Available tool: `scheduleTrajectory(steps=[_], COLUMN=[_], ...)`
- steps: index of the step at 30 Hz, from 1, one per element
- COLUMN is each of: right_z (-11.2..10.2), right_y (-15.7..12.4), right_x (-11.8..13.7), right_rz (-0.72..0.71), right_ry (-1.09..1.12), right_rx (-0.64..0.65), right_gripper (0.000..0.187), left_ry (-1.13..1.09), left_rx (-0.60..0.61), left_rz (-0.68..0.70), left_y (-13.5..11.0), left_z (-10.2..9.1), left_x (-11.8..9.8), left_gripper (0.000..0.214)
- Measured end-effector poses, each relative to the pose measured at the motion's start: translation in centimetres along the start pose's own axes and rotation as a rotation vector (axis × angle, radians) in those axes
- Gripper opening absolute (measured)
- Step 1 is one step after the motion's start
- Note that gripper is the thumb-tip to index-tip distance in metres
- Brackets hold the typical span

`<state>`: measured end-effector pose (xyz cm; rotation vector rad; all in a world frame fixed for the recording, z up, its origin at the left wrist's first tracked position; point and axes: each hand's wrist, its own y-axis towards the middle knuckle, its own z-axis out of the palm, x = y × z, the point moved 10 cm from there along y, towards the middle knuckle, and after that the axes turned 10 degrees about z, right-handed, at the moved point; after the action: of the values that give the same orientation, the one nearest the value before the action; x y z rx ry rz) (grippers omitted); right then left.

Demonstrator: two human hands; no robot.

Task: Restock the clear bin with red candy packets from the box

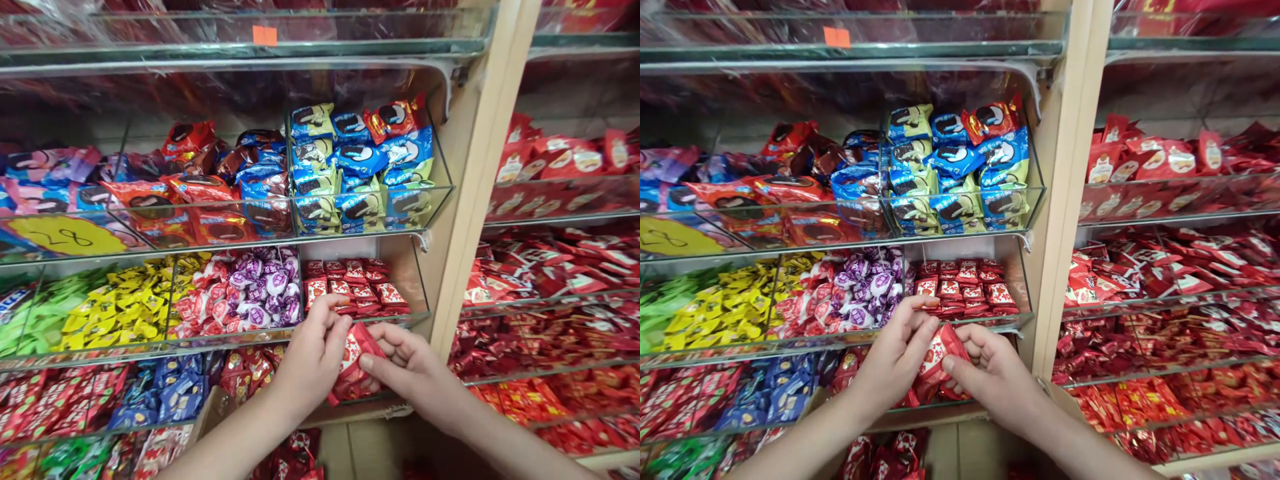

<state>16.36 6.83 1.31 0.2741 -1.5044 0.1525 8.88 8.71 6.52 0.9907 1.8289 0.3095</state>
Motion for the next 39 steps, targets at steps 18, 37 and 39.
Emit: scheduleTrajectory(steps=[18, 37, 39], right_z=[-1.6, -10.8, -11.7], right_y=[-4.0, -4.6, -5.2], right_x=[-3.8, -6.5, -6.1], right_rz=[-0.1, 0.114, 0.113], right_ry=[-0.161, 0.015, -0.046], right_rx=[-0.007, -0.483, -0.538], right_gripper=[0.072, 0.034, 0.034], left_ry=[-0.785, 0.638, 0.652], left_rx=[0.23, 0.526, 0.538], left_rz=[-0.54, 0.298, 0.271], left_y=[-6.7, 6.7, 6.6], left_z=[6.4, 6.5, 6.4], left_x=[5.1, 1.4, 1.7], left_gripper=[0.035, 0.025, 0.026])
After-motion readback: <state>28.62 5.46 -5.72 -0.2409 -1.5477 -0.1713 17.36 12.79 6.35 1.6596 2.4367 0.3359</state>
